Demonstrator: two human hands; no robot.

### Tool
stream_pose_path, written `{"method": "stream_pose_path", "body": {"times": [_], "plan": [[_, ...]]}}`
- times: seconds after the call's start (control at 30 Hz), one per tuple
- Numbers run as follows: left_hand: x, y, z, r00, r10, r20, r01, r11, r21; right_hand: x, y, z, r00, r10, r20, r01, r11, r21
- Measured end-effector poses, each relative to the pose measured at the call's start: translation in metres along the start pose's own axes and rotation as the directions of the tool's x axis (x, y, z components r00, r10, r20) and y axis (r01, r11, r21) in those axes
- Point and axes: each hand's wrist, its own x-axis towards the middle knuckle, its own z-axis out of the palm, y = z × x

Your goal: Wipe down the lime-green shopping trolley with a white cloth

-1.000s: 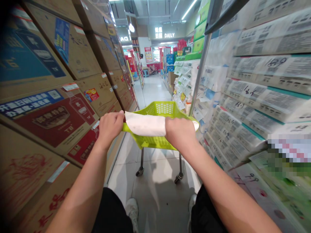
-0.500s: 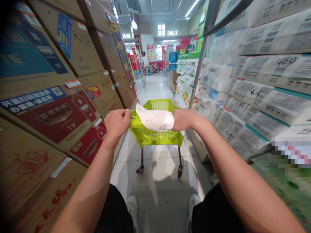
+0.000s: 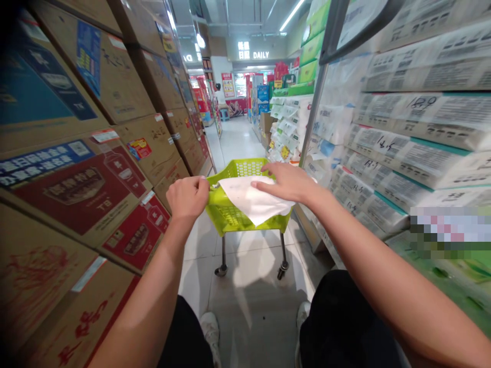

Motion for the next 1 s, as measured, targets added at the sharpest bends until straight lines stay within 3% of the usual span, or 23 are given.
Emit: {"method": "stream_pose_path", "body": {"times": [0.07, 0.13, 0.2, 0.3, 0.47, 0.63, 0.8, 0.87, 0.93, 1.0], "plan": [[-0.003, 0.001, 0.000, 1.000, -0.014, -0.026, 0.013, 0.999, -0.046, 0.002, -0.016, 0.004, 0.993, -0.113, -0.015, 0.111, 0.991, -0.080], [-0.007, 0.004, 0.000, 0.996, -0.030, -0.079, 0.023, 0.996, -0.084, 0.007, -0.037, 0.008, 0.989, -0.142, 0.033, 0.145, 0.983, -0.114], [-0.011, 0.008, 0.001, 0.990, -0.039, -0.137, 0.024, 0.994, -0.110, 0.011, -0.062, 0.013, 0.996, -0.066, 0.057, 0.075, 0.982, -0.172], [-0.016, 0.016, 0.002, 0.982, -0.037, -0.187, 0.006, 0.987, -0.163, 0.017, -0.097, 0.025, 0.998, 0.056, -0.039, -0.064, 0.959, -0.277], [-0.018, 0.013, 0.005, 0.976, -0.020, -0.218, -0.051, 0.948, -0.314, 0.020, -0.127, 0.041, 0.988, 0.056, -0.145, -0.100, 0.943, -0.317], [-0.020, -0.016, 0.019, 0.947, 0.165, -0.275, -0.290, 0.806, -0.516, 0.012, -0.107, 0.036, 0.991, 0.005, -0.136, -0.048, 0.948, -0.314], [-0.018, -0.047, 0.047, 0.852, 0.319, -0.415, -0.464, 0.828, -0.316, -0.002, -0.049, 0.027, 0.989, 0.010, -0.150, -0.052, 0.959, -0.279], [-0.014, -0.065, 0.057, 0.865, 0.279, -0.417, -0.428, 0.846, -0.320, -0.006, -0.027, 0.024, 0.989, 0.022, -0.149, -0.060, 0.965, -0.257], [-0.009, -0.082, 0.067, 0.893, 0.318, -0.318, -0.430, 0.812, -0.395, -0.009, -0.013, 0.022, 0.990, 0.022, -0.140, -0.060, 0.961, -0.272], [-0.006, -0.093, 0.075, 0.866, 0.475, -0.159, -0.493, 0.752, -0.438, -0.010, -0.009, 0.020, 0.990, 0.012, -0.138, -0.057, 0.944, -0.324]]}}
